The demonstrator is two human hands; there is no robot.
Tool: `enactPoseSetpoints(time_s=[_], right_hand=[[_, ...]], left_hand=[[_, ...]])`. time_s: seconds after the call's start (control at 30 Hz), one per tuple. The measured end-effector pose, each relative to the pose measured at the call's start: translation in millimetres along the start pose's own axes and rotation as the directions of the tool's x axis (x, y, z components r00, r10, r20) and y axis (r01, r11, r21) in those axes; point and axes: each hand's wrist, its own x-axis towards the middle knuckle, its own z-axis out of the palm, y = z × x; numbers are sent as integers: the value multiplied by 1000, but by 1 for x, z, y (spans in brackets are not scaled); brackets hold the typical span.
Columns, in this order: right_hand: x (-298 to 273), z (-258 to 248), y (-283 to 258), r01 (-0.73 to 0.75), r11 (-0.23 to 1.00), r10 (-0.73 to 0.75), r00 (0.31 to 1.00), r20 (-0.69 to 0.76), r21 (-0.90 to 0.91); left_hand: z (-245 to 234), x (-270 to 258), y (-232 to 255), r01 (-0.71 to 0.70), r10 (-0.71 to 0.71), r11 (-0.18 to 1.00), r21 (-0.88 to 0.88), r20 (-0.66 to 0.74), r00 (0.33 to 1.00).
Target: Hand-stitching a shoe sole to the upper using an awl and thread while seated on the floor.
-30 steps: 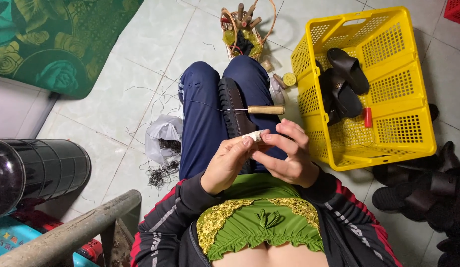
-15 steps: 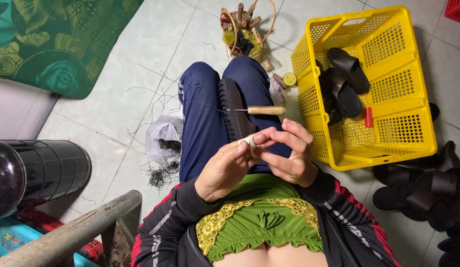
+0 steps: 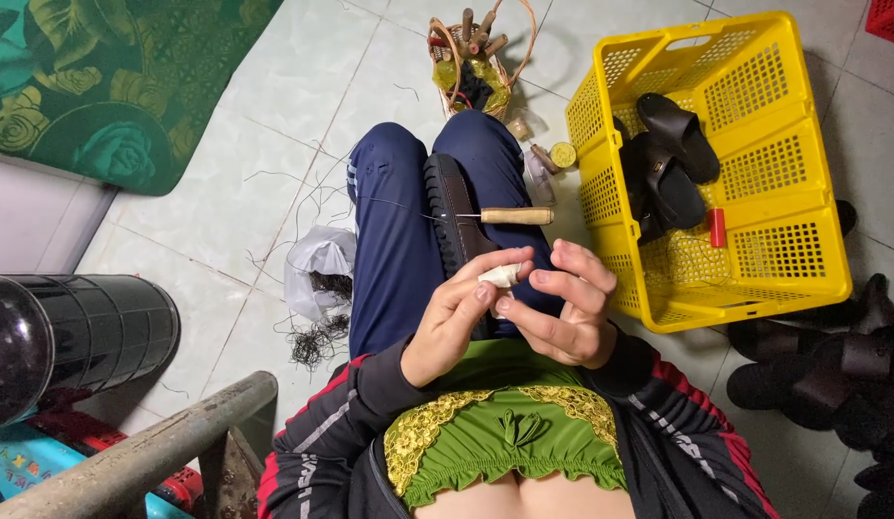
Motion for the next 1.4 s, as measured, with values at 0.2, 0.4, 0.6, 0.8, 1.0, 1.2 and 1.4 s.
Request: enactPoseSetpoints(time_s=[0.2, 0.4, 0.6, 0.8, 1.0, 1.2, 1.4], right_hand=[[0, 8, 0, -56, 998, 54, 973, -224, -1], [11, 4, -3, -144, 979, 166, 974, -154, 146], [23, -1, -6, -237, 928, 266, 962, -67, 288], [35, -12, -11, -308, 862, 308, 949, 67, 403], [24, -17, -9, -337, 837, 346, 936, 62, 431], [20, -15, -10, -447, 746, 397, 894, 208, 494], [8, -10, -4, -618, 535, 560, 770, 305, 576]], left_hand=[[0, 3, 3, -274, 234, 899, 342, 154, 960], [-1, 4, 7, -356, 295, 828, 433, 204, 934], [-8, 5, -2, -386, 303, 818, 428, 250, 920], [-14, 3, -11, -454, 320, 711, 537, 328, 889], [-16, 3, -8, -493, 332, 612, 619, 364, 870], [-15, 6, -8, -561, 416, 547, 622, 380, 826], [-16, 5, -14, -582, 395, 433, 688, 435, 809]])
